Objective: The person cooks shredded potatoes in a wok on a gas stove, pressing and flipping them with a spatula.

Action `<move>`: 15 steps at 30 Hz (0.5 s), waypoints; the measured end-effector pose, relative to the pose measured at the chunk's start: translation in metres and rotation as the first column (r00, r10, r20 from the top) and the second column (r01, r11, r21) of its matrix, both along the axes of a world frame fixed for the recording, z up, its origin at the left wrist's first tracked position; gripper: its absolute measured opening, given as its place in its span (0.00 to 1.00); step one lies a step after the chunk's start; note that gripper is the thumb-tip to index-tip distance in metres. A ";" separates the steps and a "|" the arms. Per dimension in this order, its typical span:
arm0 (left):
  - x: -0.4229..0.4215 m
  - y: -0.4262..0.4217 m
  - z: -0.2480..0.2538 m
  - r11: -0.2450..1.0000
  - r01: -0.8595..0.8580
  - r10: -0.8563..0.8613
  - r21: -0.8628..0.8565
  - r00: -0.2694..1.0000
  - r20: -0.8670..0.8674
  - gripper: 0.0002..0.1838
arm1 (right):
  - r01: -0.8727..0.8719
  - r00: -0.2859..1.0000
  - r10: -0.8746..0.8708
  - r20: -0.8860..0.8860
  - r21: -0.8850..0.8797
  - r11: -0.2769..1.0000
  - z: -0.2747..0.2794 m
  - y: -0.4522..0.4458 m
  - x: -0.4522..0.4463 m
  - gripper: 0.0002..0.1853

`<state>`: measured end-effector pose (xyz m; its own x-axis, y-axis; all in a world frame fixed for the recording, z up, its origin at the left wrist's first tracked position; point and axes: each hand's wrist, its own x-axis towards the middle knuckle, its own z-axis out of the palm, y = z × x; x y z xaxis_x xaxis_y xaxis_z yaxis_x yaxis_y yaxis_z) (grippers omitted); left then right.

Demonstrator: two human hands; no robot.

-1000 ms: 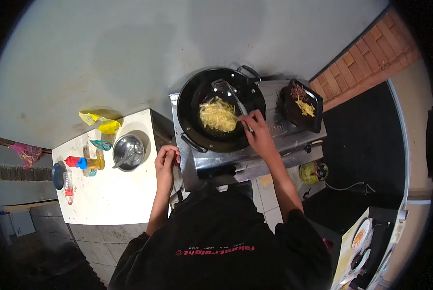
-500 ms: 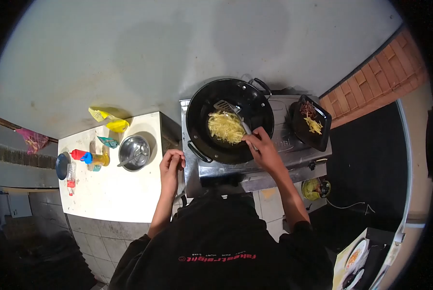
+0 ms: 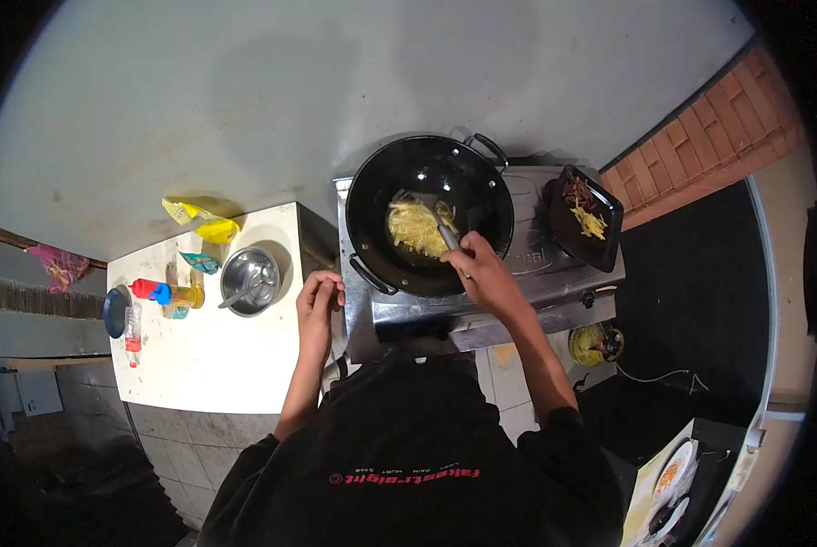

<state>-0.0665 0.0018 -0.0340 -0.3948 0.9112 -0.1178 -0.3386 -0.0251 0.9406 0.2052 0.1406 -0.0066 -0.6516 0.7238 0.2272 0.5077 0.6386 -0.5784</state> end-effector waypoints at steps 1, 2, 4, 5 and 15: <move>-0.001 -0.001 0.000 1.000 -0.004 0.004 -0.007 1.000 -0.006 0.08 | -0.003 1.000 0.003 0.006 -0.018 1.000 0.003 -0.003 0.002 0.15; -0.002 -0.001 0.001 1.000 -0.014 0.014 -0.006 1.000 -0.007 0.08 | -0.009 1.000 0.009 0.011 0.009 1.000 0.006 -0.004 0.003 0.16; -0.004 -0.002 0.002 1.000 -0.018 0.018 0.002 1.000 -0.005 0.08 | 0.021 1.000 -0.021 -0.012 -0.019 1.000 0.015 -0.008 0.008 0.15; -0.005 -0.004 0.002 1.000 -0.025 0.025 0.008 1.000 -0.005 0.08 | 0.048 0.998 -0.050 -0.035 -0.049 0.998 0.018 -0.012 0.009 0.15; -0.011 -0.010 0.014 1.000 0.020 -0.020 0.000 0.999 -0.039 0.08 | 0.382 0.874 -0.339 -0.349 0.063 0.922 0.038 0.005 0.015 0.08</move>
<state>-0.0773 -0.0086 -0.0196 -0.3805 0.9191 -0.1021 -0.3021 -0.0193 0.9531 0.2198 0.1458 0.0317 -0.2243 0.8451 0.4852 0.5141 0.5256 -0.6779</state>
